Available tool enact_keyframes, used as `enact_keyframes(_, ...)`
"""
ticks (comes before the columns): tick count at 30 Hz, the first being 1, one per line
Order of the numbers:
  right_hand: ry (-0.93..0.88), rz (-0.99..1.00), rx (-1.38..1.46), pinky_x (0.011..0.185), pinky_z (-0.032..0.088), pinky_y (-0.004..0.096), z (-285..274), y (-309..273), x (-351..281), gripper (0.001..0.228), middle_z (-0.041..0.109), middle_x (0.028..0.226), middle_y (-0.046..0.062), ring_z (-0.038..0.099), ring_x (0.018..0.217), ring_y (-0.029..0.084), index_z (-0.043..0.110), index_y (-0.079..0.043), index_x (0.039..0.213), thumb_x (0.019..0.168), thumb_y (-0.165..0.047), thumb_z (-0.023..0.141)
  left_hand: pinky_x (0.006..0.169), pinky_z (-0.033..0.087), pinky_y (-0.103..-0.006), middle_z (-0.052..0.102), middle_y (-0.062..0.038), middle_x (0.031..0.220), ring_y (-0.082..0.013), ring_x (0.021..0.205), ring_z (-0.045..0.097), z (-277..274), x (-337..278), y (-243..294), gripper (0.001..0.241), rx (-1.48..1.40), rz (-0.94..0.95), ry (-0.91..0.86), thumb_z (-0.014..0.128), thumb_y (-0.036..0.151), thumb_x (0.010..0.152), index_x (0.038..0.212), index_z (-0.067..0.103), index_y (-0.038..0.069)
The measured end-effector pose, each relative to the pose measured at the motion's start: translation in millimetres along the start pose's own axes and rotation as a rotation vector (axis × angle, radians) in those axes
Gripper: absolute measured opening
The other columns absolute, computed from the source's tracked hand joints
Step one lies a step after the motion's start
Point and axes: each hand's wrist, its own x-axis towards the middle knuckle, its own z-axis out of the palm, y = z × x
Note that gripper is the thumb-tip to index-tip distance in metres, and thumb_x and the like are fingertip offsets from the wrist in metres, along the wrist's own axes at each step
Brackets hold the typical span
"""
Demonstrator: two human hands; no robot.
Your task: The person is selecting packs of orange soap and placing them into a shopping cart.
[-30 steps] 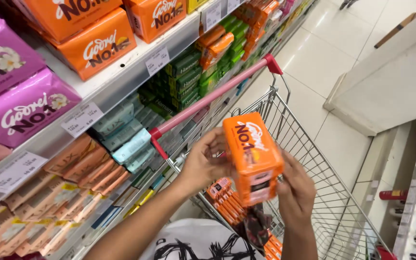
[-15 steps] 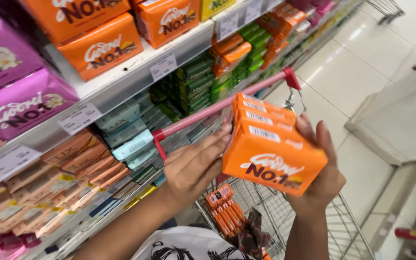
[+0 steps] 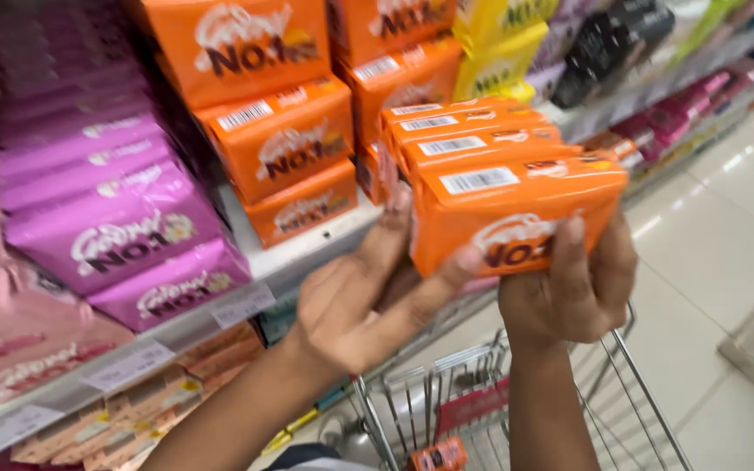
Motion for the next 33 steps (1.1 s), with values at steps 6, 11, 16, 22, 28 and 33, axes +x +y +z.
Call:
enact_keyframes(6, 0.267, 0.076, 0.099, 0.111, 0.058, 0.047, 63.2, 17.1, 11.5, 0.048, 0.049, 0.145, 0.014, 0.059, 0.138, 0.031, 0.048, -0.022, 0.153, 0.110, -0.040, 0.059, 0.092, 0.066, -0.0383, 0.059, -0.038, 0.134, -0.0345, 0.115, 0.080, 15.8, 36.9, -21.5, 0.047, 0.014, 0.096, 0.102, 0.074, -0.009, 0.093, 0.130, 0.075, 0.019)
enact_keyframes(11, 0.346, 0.145, 0.165, 0.111, 0.057, 0.045, 106.2, 34.7, 18.2, 0.043, 0.050, 0.142, 0.011, 0.058, 0.131, 0.027, 0.051, -0.022, 0.147, 0.110, -0.041, 0.058, 0.097, 0.063, -0.0421, 0.060, -0.036, 0.135, -0.0400, 0.125, 0.071, 32.6, 47.8, -37.2, 0.036, -0.033, 0.052, 0.103, 0.076, 0.006, 0.101, 0.135, 0.071, 0.016)
enact_keyframes(16, 0.315, 0.126, 0.220, 0.107, 0.057, 0.043, 121.4, 45.7, 23.3, 0.043, 0.049, 0.141, 0.010, 0.060, 0.128, 0.026, 0.049, -0.020, 0.146, 0.109, -0.037, 0.064, 0.095, 0.066, -0.0418, 0.062, -0.035, 0.131, -0.0400, 0.121, 0.072, 40.0, 58.8, -42.9, 0.035, 0.046, -0.004, 0.108, 0.076, 0.003, 0.098, 0.130, 0.071, 0.017)
enact_keyframes(22, 0.095, 0.096, 0.249, 0.120, 0.049, 0.044, 122.0, 44.6, 32.5, 0.050, 0.044, 0.155, 0.013, 0.051, 0.140, 0.031, 0.048, -0.014, 0.151, 0.111, -0.030, 0.072, 0.104, 0.063, -0.0399, 0.056, -0.036, 0.143, -0.0414, 0.131, 0.068, 45.1, 54.2, -44.9, 0.036, 0.144, -0.095, 0.073, 0.072, -0.001, 0.104, 0.138, 0.070, 0.013)
enact_keyframes(28, -0.078, 0.067, 0.233, 0.126, 0.040, 0.053, 120.5, 41.3, 34.1, 0.054, 0.039, 0.162, 0.024, 0.040, 0.153, 0.043, 0.052, 0.003, 0.149, 0.109, -0.028, 0.070, 0.116, 0.051, -0.0419, 0.058, -0.011, 0.147, -0.0295, 0.137, 0.060, 47.2, 51.5, -45.0, 0.030, 0.486, -0.071, 0.017, 0.071, 0.011, 0.107, 0.136, 0.073, 0.005)
enact_keyframes(33, -0.308, 0.049, 0.085, 0.131, 0.027, 0.055, 123.4, 40.0, 47.0, 0.060, 0.044, 0.160, 0.027, 0.033, 0.156, 0.045, 0.049, 0.007, 0.151, 0.103, -0.026, 0.061, 0.127, 0.021, -0.0481, 0.054, -0.008, 0.158, -0.0263, 0.148, 0.049, 52.4, 50.9, -50.9, 0.038, 0.714, -0.158, -0.108, 0.060, 0.016, 0.112, 0.148, 0.068, 0.009)
